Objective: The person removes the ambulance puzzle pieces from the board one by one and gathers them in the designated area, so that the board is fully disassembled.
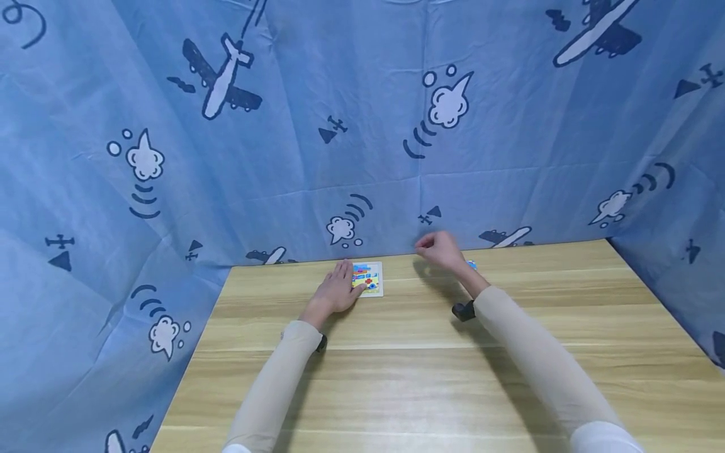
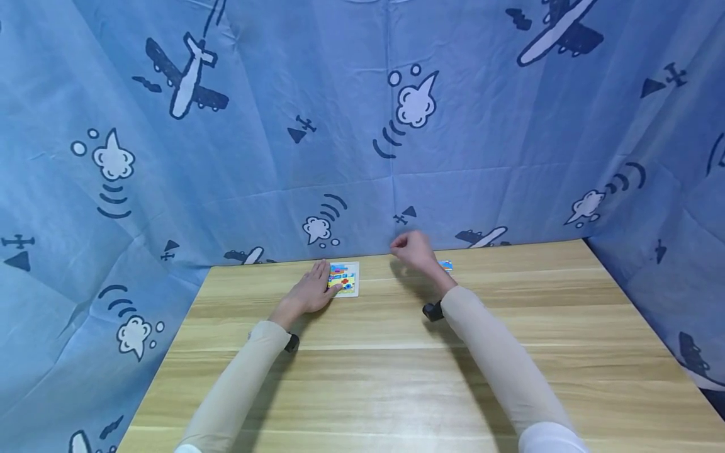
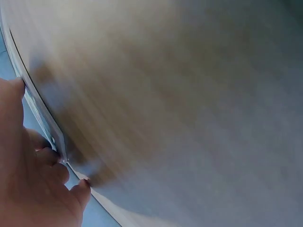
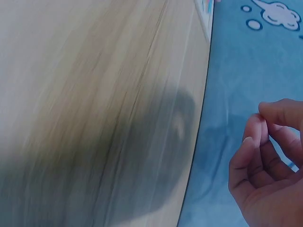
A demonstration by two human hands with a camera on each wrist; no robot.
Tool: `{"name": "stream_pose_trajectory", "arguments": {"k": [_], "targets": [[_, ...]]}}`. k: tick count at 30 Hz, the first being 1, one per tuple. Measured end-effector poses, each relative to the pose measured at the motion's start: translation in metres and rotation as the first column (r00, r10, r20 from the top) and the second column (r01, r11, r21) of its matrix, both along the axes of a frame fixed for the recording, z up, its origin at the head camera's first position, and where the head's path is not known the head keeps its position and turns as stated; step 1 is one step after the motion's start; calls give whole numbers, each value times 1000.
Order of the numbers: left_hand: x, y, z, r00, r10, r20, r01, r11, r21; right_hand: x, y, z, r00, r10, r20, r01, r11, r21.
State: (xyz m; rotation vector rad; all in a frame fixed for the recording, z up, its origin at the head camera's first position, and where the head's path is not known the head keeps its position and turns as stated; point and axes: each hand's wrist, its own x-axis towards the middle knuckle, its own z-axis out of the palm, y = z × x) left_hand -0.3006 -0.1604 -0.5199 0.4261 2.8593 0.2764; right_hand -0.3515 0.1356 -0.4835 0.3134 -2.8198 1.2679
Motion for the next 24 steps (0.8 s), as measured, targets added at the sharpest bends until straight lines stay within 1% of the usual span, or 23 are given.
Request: {"name": "stream_pose_trajectory", "arguments": {"k": [6,11,19,24], "targets": [[0,-2,-3,1000,8,21,-8,1000,-23,-1,-23,3,998,57,13,-57,998,5],[0,-2,-4,1000,9,17,-9,1000,-21,-4,-36,4,997,77,23,-77,997,6],[0,0,-5,1000,1,25,0,1000,-28,-8,-49,-2,992,97,75,-97,995,-9],[-1,0,-4,1000,1,12,-1,999,-38,-8,-63,-5,990,118,78,-118,993,-8]]}}
